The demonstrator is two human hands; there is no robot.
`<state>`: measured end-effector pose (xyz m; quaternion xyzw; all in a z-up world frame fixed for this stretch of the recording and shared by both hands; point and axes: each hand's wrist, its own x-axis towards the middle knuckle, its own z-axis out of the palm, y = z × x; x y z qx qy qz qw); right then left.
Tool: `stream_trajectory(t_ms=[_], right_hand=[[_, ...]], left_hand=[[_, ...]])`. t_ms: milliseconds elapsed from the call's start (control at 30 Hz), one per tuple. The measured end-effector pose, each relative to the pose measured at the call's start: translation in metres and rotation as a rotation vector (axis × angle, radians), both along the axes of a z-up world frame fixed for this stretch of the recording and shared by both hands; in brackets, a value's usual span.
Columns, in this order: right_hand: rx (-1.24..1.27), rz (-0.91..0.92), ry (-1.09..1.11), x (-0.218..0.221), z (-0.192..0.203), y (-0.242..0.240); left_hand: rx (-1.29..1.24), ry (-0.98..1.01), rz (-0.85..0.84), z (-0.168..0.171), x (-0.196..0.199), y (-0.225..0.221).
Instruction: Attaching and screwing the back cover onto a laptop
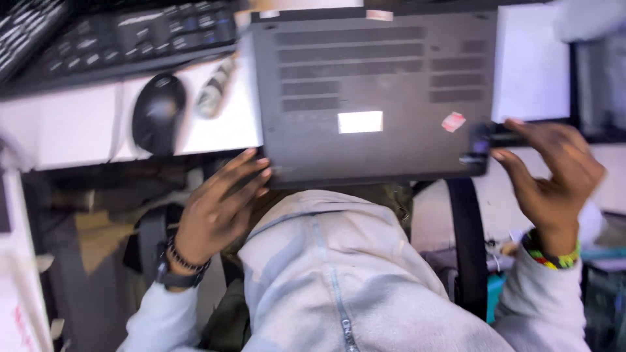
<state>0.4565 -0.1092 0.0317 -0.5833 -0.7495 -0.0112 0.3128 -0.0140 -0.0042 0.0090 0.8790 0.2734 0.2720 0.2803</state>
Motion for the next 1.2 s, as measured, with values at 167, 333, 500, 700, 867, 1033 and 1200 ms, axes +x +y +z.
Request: stream_trajectory(t_ms=[167,333,500,700,867,1033,1200], right_hand=[[-0.016,0.028,0.0,-0.033,-0.001,0.009],[-0.123,0.264,0.042,-0.108,0.014,0.039],[-0.224,0.523,-0.128,-0.152,0.003,0.07],[-0.217,0.588,-0.264,-0.174,-0.008,0.084],[-0.194,0.607,-0.298,-0.176,0.005,0.094],[-0.314,0.718,-0.322,-0.166,0.042,0.131],[-0.222,0.662,-0.373,-0.177,0.06,0.191]], left_hand=[[0.047,-0.127,0.221,-0.002,0.001,-0.002],[-0.307,-0.084,0.377,-0.011,0.001,-0.008],[-0.386,-0.266,0.327,-0.025,0.007,-0.016],[-0.193,-0.308,0.285,-0.046,0.008,-0.017],[0.077,-0.171,0.154,-0.055,-0.003,-0.002],[0.171,0.05,-0.06,-0.035,0.001,0.022],[0.332,0.305,-0.031,-0.035,0.017,0.036]])
